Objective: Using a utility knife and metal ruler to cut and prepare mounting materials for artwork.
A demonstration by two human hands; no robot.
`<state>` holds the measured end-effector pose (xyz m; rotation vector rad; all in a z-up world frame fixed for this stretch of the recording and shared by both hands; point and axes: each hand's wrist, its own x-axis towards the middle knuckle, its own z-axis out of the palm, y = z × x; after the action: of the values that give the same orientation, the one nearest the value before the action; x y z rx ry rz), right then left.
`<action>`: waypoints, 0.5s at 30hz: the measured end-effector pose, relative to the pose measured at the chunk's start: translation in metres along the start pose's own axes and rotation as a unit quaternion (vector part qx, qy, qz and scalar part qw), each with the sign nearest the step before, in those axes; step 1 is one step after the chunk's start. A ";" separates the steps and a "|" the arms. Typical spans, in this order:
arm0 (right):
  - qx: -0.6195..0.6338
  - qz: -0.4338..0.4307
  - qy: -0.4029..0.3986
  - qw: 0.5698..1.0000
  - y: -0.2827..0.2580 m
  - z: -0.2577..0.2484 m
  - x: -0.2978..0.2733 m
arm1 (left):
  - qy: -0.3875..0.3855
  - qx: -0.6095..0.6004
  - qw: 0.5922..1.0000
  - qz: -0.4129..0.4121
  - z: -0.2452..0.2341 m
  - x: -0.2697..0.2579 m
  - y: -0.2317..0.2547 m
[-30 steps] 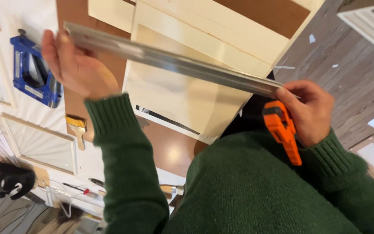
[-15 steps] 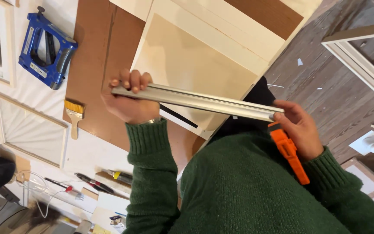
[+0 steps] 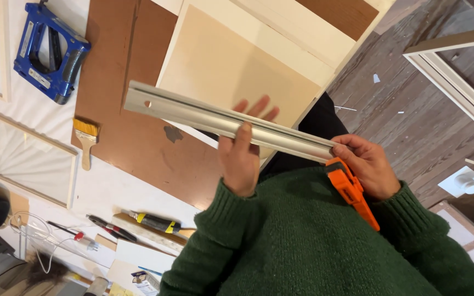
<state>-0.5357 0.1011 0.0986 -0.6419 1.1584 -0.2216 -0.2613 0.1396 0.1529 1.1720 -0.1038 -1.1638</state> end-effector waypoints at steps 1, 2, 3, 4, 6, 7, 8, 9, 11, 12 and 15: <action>-0.020 -0.008 0.000 1.000 -0.001 0.000 -0.001 | -0.027 -0.007 0.999 -0.034 -0.002 -0.007 -0.006; -0.020 -0.008 0.000 1.000 0.001 0.001 0.000 | -0.027 -0.008 0.999 -0.034 -0.005 -0.010 -0.006; -0.038 -0.010 -0.008 0.999 0.003 0.002 -0.002 | -0.043 -0.015 0.998 -0.047 -0.007 -0.014 -0.007; -0.056 -0.012 -0.017 0.998 0.006 0.003 -0.003 | -0.060 -0.022 0.996 -0.060 -0.010 -0.018 -0.007; -0.063 -0.020 -0.039 0.997 0.005 0.013 -0.004 | -0.024 -0.019 0.999 -0.044 -0.018 -0.015 0.001; -0.068 -0.026 -0.063 0.995 0.005 0.019 -0.004 | 0.013 -0.014 0.999 -0.028 -0.022 -0.015 0.006; -0.071 -0.026 -0.062 0.995 0.001 0.028 -0.007 | 0.014 -0.016 0.999 -0.028 -0.026 -0.011 0.017; -0.079 -0.022 -0.091 0.992 -0.003 0.037 -0.009 | 0.043 -0.007 0.999 0.019 -0.030 -0.006 0.028; -0.092 -0.019 -0.120 0.988 -0.008 0.050 -0.011 | 0.072 -0.003 0.995 0.069 -0.039 0.000 0.049; -0.103 -0.010 -0.136 0.985 -0.010 0.054 -0.011 | 0.098 -0.009 0.991 0.085 -0.043 0.002 0.059; -0.146 -0.005 -0.179 0.973 -0.009 0.064 -0.012 | 0.100 -0.031 0.985 0.136 -0.072 0.000 0.077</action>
<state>-0.4815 0.1218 0.1288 -0.9061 0.8433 0.0585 -0.1682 0.1808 0.1784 1.1721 -0.0706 -0.8010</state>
